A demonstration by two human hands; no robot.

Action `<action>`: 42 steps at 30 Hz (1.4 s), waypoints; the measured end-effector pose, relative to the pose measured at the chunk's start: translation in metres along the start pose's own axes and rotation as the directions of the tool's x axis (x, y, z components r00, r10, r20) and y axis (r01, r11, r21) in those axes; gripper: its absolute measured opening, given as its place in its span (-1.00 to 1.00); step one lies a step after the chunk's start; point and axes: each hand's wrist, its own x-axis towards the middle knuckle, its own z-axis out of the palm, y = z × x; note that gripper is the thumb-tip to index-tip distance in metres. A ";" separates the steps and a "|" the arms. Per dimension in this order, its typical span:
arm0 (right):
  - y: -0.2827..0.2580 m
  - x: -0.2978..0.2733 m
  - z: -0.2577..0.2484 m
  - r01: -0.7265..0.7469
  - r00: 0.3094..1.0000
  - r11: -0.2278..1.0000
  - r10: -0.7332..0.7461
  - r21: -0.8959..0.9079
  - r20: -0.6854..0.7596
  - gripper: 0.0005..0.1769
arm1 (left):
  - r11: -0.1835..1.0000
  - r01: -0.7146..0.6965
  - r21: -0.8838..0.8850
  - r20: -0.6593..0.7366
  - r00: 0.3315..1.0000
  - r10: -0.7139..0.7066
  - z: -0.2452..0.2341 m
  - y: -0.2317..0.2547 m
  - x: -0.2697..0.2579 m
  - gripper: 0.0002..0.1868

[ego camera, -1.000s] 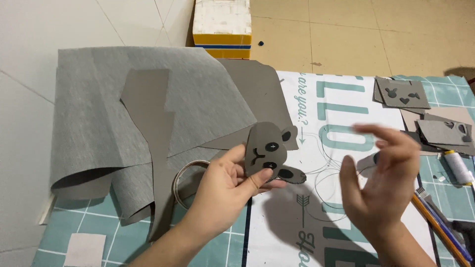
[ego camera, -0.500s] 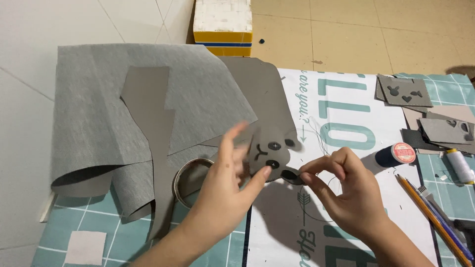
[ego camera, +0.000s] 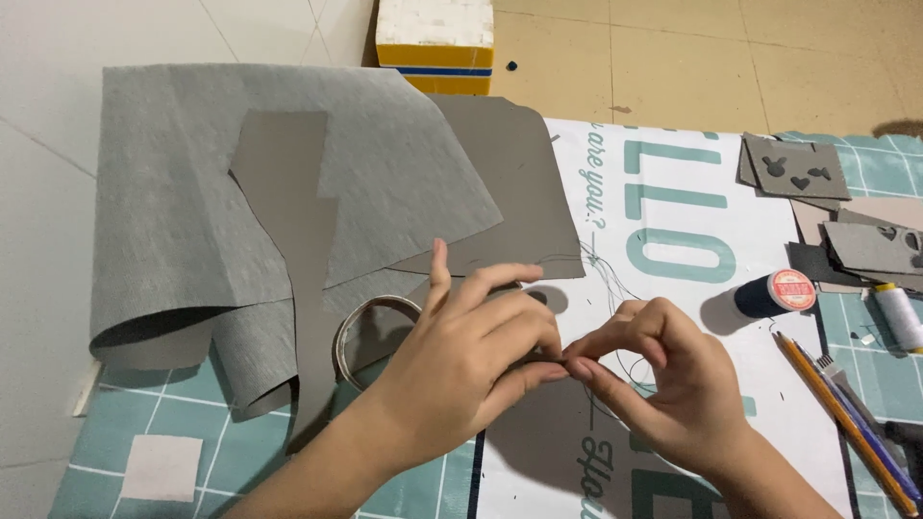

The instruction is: Hand-sewing the edges of a grey felt rabbit face cutout using a needle and thread.

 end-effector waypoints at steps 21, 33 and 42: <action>-0.016 -0.001 -0.023 0.057 0.997 0.997 -0.060 0.061 0.051 -0.84 | 0.941 -0.310 0.133 -0.179 0.926 0.331 -0.012 0.009 0.001 -0.78; -0.030 -0.005 -0.043 0.308 0.950 0.860 -0.260 -0.406 0.171 -0.84 | 0.933 -0.265 0.243 -0.242 0.915 0.323 -0.010 0.018 0.001 -0.76; -0.034 -0.012 -0.041 0.224 0.974 0.862 -0.181 -0.455 0.135 -0.78 | 0.949 -0.227 0.217 -0.185 0.946 0.268 -0.019 0.025 0.000 -0.81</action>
